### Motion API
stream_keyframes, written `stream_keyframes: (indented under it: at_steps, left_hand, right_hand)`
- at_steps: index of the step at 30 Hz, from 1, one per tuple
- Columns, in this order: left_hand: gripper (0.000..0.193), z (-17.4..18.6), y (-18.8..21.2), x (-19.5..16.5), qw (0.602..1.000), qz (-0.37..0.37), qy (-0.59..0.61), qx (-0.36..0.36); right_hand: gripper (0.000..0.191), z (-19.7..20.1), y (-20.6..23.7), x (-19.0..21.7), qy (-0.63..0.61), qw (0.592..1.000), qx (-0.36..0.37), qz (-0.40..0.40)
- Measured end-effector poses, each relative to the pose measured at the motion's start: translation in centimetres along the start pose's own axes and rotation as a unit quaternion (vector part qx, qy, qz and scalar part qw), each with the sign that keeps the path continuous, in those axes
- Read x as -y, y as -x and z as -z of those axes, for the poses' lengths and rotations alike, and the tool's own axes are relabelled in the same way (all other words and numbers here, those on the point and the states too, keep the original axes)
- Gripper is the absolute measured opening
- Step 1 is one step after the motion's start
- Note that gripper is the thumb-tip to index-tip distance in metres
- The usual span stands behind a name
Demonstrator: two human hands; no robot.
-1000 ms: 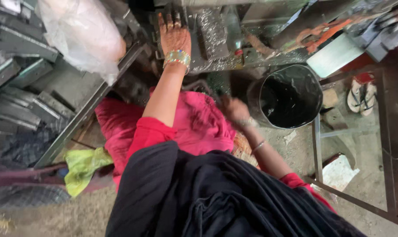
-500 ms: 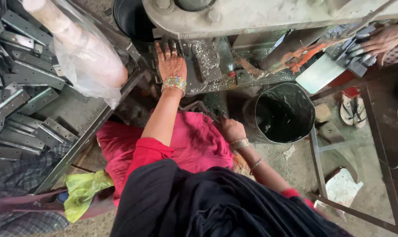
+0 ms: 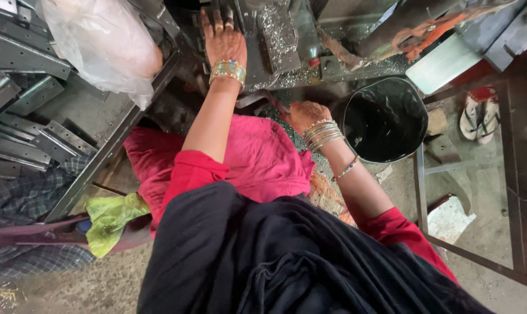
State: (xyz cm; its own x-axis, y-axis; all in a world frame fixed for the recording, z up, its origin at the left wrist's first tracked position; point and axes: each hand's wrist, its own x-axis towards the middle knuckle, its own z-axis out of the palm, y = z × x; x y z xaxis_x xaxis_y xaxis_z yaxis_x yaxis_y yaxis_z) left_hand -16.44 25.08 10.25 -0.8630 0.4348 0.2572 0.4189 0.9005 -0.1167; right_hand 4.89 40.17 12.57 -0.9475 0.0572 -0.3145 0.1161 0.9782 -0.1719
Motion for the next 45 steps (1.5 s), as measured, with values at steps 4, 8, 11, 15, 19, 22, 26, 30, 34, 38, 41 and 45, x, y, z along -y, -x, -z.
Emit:
stream_keyframes:
  at_steps: [4,8,11,15,19,22,26,30,34,38,41,45]
  left_hand:
    - [0.039,-0.5,0.2,-0.1,0.999,-0.017,-0.033,-0.037]
    - [0.044,-0.7,1.3,-0.1,0.997,-0.023,-0.052,-0.048]
    - [0.041,-1.1,1.3,-0.3,0.995,-0.032,-0.054,0.079]
    - [0.043,-1.7,0.6,-0.4,0.993,-0.025,-0.040,-0.104]
    - [0.025,-2.3,1.5,1.6,0.996,-0.058,0.059,-0.034]
    - [0.026,-2.6,3.0,3.0,0.986,-0.145,-0.024,-0.080]
    - [0.027,-2.9,7.0,2.9,0.980,-0.161,-0.031,-0.110]
    - [0.036,-1.8,13.9,1.9,0.966,-0.194,-0.157,-0.067]
    - [0.053,-0.3,15.5,1.3,0.969,-0.180,-0.144,-0.083]
    - [0.031,1.7,11.6,2.8,0.980,-0.175,-0.058,-0.071]
    - [0.025,3.8,9.4,3.4,0.984,-0.133,-0.003,-0.122]
    - [0.022,4.9,7.7,-0.5,0.977,-0.062,-0.168,-0.114]
  right_hand:
    - [0.044,0.7,0.2,0.3,-0.024,1.000,-0.001,-0.007]
    - [0.042,-1.5,0.5,-0.8,-0.024,0.998,-0.043,0.025]
    - [0.035,-4.8,1.6,-1.3,-0.070,0.996,-0.053,0.008]
    - [0.047,-8.8,3.9,-1.4,-0.100,0.991,0.000,-0.084]
    - [0.033,-8.2,4.8,-0.7,-0.153,0.988,-0.005,-0.008]
    - [0.030,-5.1,4.0,1.1,-0.032,0.999,-0.013,-0.033]
    - [0.023,-1.1,0.6,2.9,-0.064,0.995,-0.072,-0.027]
    - [0.016,-0.6,-1.6,3.2,-0.079,0.994,-0.074,-0.024]
    - [0.014,-1.1,-1.6,3.3,-0.083,0.992,-0.092,-0.011]
    - [0.019,-0.7,-1.6,3.2,-0.116,0.992,-0.001,-0.042]
    - [0.021,-0.8,-2.0,3.0,-0.092,0.995,0.010,-0.040]
    - [0.024,-1.9,-2.5,3.0,-0.057,0.997,-0.045,-0.020]
